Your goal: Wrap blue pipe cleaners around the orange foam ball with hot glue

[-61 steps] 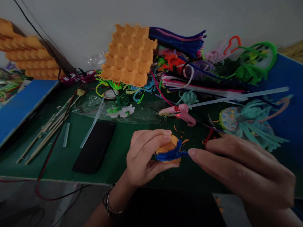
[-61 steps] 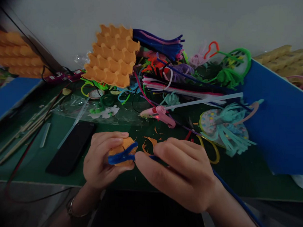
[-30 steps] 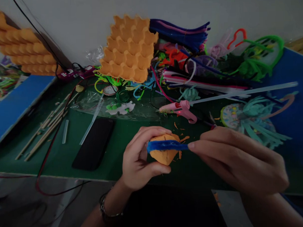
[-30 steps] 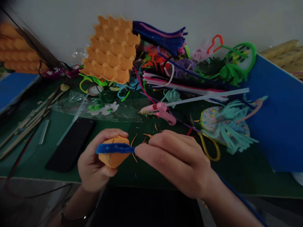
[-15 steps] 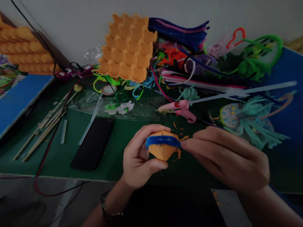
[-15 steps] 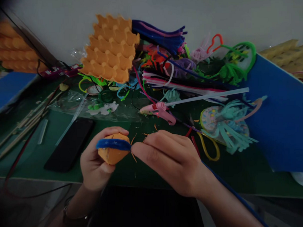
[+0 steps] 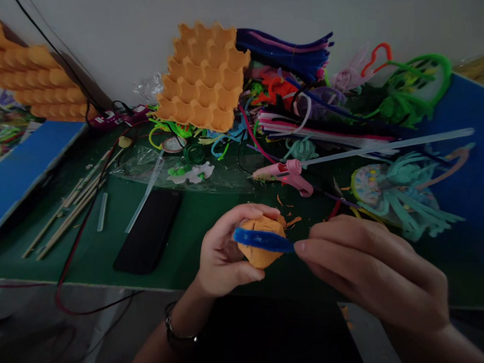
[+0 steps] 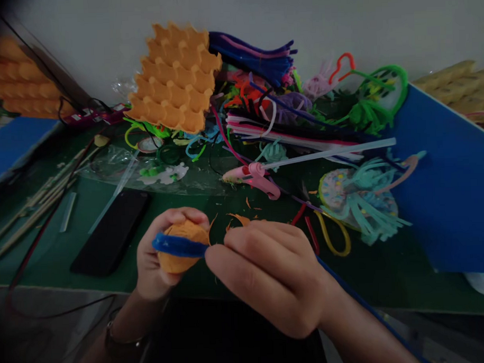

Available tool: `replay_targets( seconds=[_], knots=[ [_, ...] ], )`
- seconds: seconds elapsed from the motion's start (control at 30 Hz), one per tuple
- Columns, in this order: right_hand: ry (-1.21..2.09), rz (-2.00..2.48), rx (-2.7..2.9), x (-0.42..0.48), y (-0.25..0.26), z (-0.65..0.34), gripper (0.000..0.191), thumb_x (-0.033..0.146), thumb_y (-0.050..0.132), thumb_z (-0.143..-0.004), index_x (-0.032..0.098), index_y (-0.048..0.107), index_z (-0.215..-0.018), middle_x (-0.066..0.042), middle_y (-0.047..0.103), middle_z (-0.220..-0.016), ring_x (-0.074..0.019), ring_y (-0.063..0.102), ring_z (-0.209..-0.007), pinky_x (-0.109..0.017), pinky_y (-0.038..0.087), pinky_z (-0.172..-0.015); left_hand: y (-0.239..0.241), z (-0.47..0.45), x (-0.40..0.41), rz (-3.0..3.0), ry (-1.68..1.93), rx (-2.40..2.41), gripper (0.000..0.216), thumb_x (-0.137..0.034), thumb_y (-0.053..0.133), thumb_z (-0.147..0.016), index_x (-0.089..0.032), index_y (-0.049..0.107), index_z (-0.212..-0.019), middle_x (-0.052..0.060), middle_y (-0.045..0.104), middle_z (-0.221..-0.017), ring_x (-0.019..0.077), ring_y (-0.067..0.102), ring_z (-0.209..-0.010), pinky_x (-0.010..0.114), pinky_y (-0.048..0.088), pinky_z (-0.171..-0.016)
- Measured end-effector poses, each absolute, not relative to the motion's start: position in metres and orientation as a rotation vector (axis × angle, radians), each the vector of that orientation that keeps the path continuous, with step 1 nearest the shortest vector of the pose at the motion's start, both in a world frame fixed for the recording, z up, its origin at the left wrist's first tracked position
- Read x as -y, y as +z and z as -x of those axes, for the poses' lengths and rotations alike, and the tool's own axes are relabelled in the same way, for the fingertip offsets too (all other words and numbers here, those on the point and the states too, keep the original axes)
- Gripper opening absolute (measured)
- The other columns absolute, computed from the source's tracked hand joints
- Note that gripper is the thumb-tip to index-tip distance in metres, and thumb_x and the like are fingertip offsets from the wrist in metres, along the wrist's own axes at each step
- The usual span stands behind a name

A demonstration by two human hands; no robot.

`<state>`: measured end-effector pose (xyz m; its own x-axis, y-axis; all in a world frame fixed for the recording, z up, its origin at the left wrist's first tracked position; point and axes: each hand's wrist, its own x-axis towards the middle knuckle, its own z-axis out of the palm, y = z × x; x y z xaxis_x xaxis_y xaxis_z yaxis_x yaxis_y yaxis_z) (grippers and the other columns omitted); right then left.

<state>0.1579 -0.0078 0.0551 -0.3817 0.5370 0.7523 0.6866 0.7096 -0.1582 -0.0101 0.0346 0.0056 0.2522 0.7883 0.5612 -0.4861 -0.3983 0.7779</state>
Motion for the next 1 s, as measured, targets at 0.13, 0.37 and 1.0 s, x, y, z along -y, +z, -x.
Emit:
replay_targets(
  seconds=[0.13, 0.37, 1.0],
  knots=[
    [-0.190, 0.968, 2.071, 0.013, 0.056, -0.156, 0.017, 0.006, 0.056, -0.080, 0.018, 0.064, -0.090, -0.001, 0.066, -0.079, -0.0116, 0.061, -0.065, -0.026, 0.050, -0.056, 0.006, 0.014, -0.036, -1.456, 1.406, -0.304, 0.040, -0.039, 0.069, -0.074, -0.026, 0.057, -0.110, 0.006, 0.066, -0.101, 0.0171, 0.065, -0.089, 0.025, 0.056, -0.071],
    [-0.181, 0.928, 2.066, 0.008, 0.052, -0.156, 0.018, 0.005, 0.058, -0.078, 0.017, 0.063, -0.090, 0.000, 0.067, -0.079, -0.0092, 0.060, -0.067, -0.022, 0.051, -0.056, 0.004, 0.013, -0.036, -1.404, 1.368, -0.343, 0.038, -0.041, 0.071, -0.071, -0.025, 0.056, -0.102, 0.007, 0.066, -0.099, 0.0221, 0.067, -0.089, 0.030, 0.059, -0.070],
    [-0.179, 0.932, 2.101, -0.007, 0.054, -0.156, 0.012, 0.007, 0.058, -0.081, 0.016, 0.063, -0.087, -0.001, 0.065, -0.076, -0.0081, 0.061, -0.069, -0.018, 0.052, -0.065, -0.001, 0.012, -0.035, -1.142, 1.252, -0.380, 0.040, -0.038, 0.076, -0.065, -0.023, 0.051, -0.093, 0.002, 0.057, -0.090, 0.0143, 0.062, -0.079, 0.021, 0.055, -0.062]
  ],
)
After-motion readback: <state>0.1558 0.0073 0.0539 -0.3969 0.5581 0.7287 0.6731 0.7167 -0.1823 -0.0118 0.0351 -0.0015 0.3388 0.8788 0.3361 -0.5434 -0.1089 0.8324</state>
